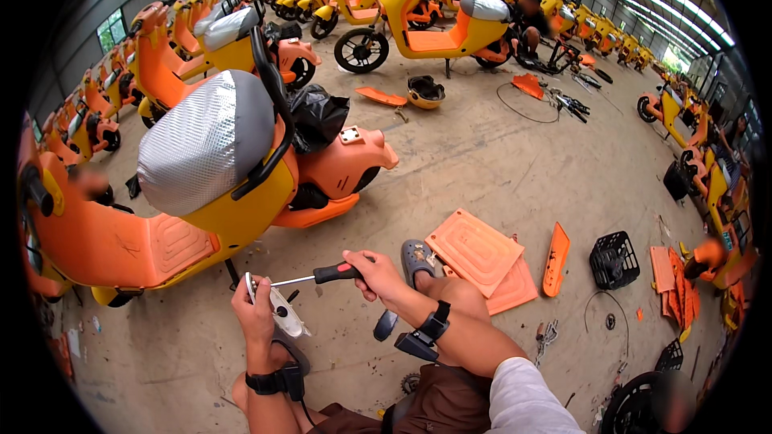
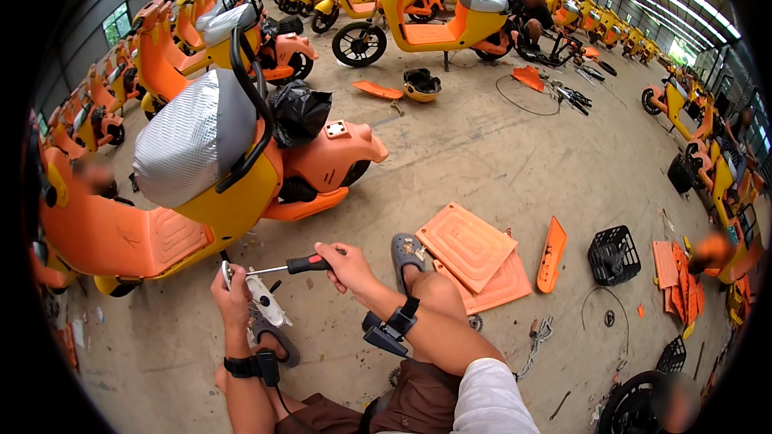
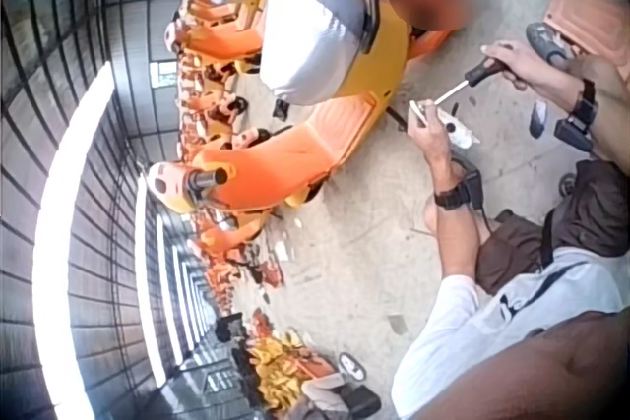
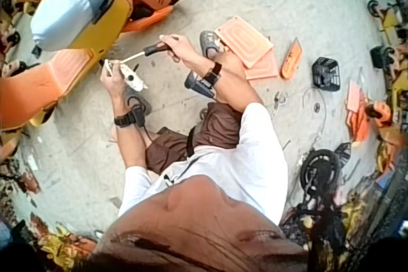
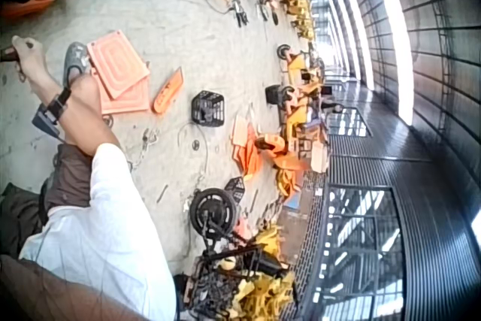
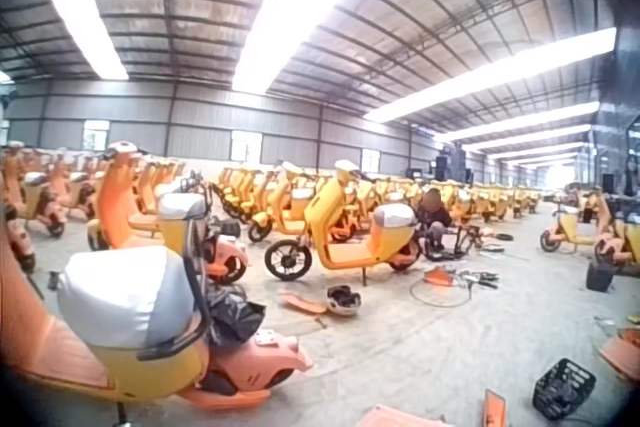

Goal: The person uses a screwdriver to disassemble and work on an electronic component from a scooter while sitting on the floor, handling the small circuit board and plastic housing.

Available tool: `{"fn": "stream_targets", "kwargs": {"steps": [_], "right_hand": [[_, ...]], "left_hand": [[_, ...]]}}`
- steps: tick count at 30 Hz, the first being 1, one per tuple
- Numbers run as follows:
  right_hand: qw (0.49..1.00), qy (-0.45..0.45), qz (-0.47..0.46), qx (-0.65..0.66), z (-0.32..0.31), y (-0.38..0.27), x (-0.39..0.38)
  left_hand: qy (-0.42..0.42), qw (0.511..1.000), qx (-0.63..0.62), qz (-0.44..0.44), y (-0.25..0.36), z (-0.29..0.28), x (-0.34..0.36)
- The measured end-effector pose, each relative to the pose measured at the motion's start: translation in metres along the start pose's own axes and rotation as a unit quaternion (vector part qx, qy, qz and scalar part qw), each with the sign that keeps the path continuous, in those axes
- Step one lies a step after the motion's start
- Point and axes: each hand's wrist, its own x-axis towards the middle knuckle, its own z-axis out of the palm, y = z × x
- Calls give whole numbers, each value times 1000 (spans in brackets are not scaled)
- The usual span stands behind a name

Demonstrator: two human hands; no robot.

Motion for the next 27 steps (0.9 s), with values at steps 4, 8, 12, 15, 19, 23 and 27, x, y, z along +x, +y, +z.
{"fn": "stream_targets", "kwargs": {"steps": [4,8,12,15,19,23,27], "right_hand": [[1000,1,16,12,-1,-3,-1],[1000,0,20,17,-4,-5,-1],[1000,2,6,24,-5,-1,3],[999,19,-21,-13,3,2,3],[996,49,-50,-53,5,9,9],[994,47,-92,-40,9,12,9],[994,47,-99,-31,14,10,5]], "left_hand": [[-1,1000,16,18,4,4,-1],[-1,999,22,27,2,6,1],[7,998,34,50,-6,5,5],[19,1000,-9,-17,1,6,3],[10,994,-75,-83,9,4,6],[-27,972,-161,-169,8,-5,6],[-53,959,-201,-192,13,-11,7]]}}
